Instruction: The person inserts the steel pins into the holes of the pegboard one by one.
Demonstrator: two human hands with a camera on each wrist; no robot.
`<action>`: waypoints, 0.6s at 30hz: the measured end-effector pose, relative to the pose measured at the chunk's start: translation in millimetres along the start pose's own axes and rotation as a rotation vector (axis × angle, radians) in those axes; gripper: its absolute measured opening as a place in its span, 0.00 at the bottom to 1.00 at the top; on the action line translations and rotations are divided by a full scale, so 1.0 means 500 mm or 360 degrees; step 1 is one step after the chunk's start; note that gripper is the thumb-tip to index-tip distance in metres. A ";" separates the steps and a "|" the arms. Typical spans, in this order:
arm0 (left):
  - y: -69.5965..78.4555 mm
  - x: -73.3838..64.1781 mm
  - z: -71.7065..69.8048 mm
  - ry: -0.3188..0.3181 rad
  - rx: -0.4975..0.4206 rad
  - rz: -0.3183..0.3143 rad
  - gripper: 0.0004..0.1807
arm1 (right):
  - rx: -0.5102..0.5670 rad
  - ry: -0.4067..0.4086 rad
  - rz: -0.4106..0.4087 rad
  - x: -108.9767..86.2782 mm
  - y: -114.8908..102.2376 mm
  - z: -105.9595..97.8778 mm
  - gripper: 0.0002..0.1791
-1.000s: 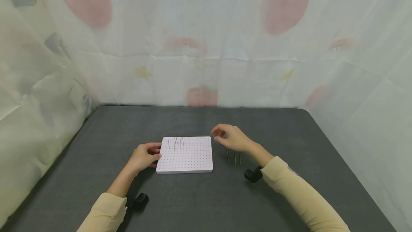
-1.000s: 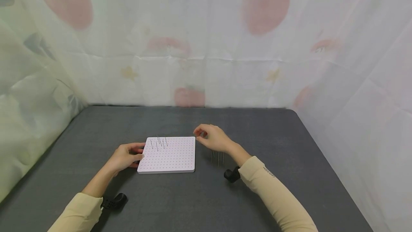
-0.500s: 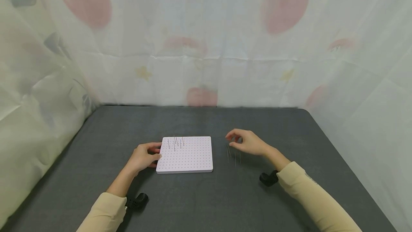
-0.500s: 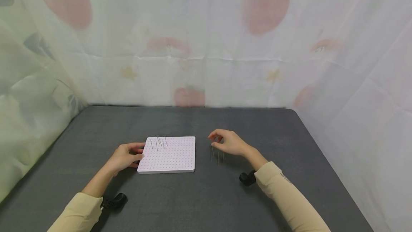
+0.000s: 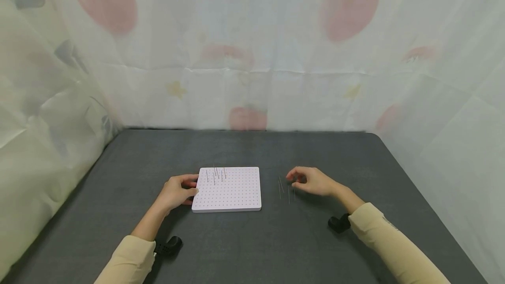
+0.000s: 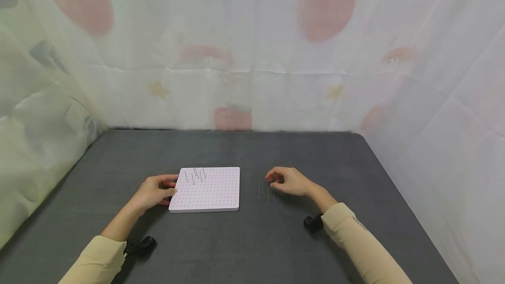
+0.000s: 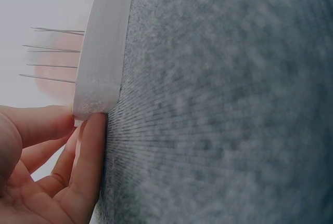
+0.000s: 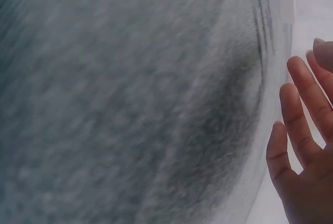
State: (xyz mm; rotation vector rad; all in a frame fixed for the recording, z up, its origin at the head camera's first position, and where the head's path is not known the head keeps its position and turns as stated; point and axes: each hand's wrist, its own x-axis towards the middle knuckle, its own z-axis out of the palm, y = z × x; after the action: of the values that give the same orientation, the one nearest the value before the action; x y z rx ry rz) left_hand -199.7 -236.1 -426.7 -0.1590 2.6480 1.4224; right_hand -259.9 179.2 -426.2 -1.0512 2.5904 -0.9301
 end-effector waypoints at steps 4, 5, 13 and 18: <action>0.001 -0.001 -0.001 -0.0004 -0.0009 -0.0003 0.28 | -0.0002 -0.0069 0.0016 -0.005 0.011 0.003 0.14; 0.002 -0.002 -0.001 -0.0007 -0.0012 -0.0002 0.28 | -0.0003 -0.0084 0.0016 -0.007 0.014 0.003 0.14; 0.004 -0.004 0.000 -0.0020 -0.0017 -0.0010 0.28 | -0.0058 -0.0079 -0.0062 -0.010 0.024 0.008 0.13; 0.005 -0.006 -0.001 -0.0018 -0.0014 -0.0015 0.28 | -0.0097 -0.0088 -0.0055 -0.010 0.023 0.009 0.11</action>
State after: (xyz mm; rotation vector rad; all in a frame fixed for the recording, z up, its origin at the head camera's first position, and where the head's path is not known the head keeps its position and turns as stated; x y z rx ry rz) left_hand -197.3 -234.8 -423.9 -0.1634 2.6286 1.4282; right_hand -261.0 186.5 -437.2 -1.1240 2.5781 -0.8229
